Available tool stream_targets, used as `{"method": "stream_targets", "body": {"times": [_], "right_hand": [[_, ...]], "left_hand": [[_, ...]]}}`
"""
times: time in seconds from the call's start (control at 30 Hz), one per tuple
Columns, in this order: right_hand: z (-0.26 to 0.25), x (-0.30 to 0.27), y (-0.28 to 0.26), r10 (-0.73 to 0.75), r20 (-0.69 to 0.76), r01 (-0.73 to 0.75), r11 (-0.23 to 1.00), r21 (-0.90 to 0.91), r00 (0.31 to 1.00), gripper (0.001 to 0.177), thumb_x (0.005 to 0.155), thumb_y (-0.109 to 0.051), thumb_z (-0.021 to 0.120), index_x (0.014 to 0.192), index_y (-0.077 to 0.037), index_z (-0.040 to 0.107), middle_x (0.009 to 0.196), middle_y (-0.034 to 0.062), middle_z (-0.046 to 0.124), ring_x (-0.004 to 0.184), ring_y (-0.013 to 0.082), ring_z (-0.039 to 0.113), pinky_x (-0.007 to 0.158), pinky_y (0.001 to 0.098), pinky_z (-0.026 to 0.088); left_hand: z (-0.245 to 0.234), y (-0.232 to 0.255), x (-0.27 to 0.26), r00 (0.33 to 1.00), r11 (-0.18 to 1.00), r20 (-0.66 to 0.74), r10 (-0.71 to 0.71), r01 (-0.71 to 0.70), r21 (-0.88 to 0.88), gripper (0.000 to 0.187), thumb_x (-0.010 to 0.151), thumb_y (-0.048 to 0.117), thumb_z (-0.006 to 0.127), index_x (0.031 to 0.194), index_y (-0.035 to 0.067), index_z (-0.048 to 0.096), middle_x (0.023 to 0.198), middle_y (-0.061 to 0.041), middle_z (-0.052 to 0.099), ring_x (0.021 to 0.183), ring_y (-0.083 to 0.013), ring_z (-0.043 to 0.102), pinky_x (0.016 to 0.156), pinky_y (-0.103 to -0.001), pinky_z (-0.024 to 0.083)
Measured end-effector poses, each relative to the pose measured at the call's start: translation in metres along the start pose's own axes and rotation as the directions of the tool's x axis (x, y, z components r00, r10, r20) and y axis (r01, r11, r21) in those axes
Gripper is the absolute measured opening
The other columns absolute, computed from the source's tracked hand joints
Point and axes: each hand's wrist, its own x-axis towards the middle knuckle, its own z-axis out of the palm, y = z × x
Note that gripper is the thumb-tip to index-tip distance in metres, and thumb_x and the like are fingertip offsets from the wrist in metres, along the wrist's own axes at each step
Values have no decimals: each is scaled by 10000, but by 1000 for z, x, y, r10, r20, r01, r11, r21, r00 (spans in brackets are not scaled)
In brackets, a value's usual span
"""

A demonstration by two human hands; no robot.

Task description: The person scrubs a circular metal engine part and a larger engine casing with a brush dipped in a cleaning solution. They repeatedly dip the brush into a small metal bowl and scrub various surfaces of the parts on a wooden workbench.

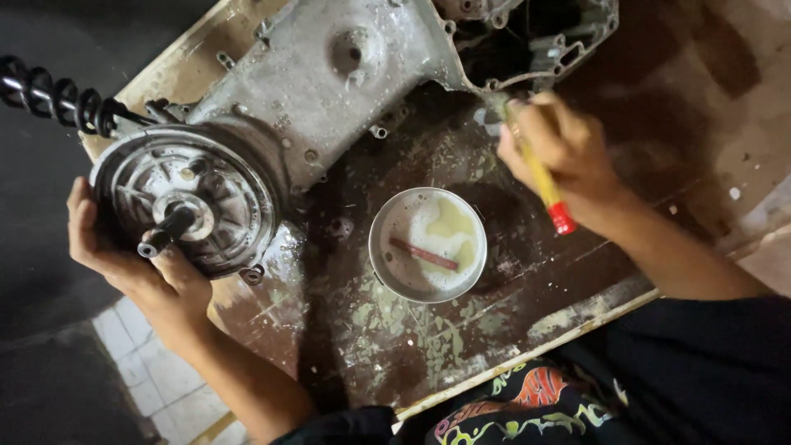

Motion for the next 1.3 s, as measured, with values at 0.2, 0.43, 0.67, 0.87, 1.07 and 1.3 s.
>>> {"method": "stream_targets", "body": {"times": [0.2,0.43,0.67,0.87,1.07,1.3], "right_hand": [[-13,-43,34,211,14,-209,975,-67,977,81,980,25,677,998,74,616,877,167,647,638,217,656,534,298,551],[-39,-45,80,497,-278,-358,831,427,822,106,1187,26,580,1165,81,492,940,169,651,682,188,676,574,269,575],[2,-34,46,609,-247,-309,660,685,754,178,1095,76,541,998,-42,450,927,123,612,686,228,633,573,340,543],[-1,-39,85,767,-251,-149,409,900,591,84,1119,19,469,1067,-46,478,857,120,589,579,192,582,468,331,495],[3,-32,25,733,-226,-266,489,831,642,99,1062,58,476,1038,-31,440,875,144,577,567,200,603,435,332,500],[12,-45,80,748,-361,-141,514,846,558,85,1119,70,451,1123,-14,451,879,162,587,553,207,600,446,330,509]], "left_hand": [[4,9,7,1000,1000,-13,-15,15,-10,695,1152,557,447,1511,-14,275,1626,-266,345,1485,-396,400,1291,-497,349],[8,25,14,1000,999,-25,2,-1,47,799,1100,662,419,1471,-35,295,1569,-275,373,1479,-415,425,1257,-513,356],[7,25,12,1000,996,-27,-9,11,84,809,1108,688,411,1474,-26,301,1559,-281,378,1471,-424,427,1280,-541,374],[9,30,15,999,996,-43,-17,21,82,814,1083,702,412,1446,-20,313,1537,-280,392,1440,-423,435,1253,-551,375],[2,-11,-7,1000,990,-21,0,2,138,764,1127,667,388,1500,4,323,1594,-226,409,1460,-364,451,1228,-474,383],[2,3,-5,999,991,-46,-12,18,130,789,1105,660,410,1534,2,337,1570,-234,422,1452,-374,469,1209,-474,386]]}}
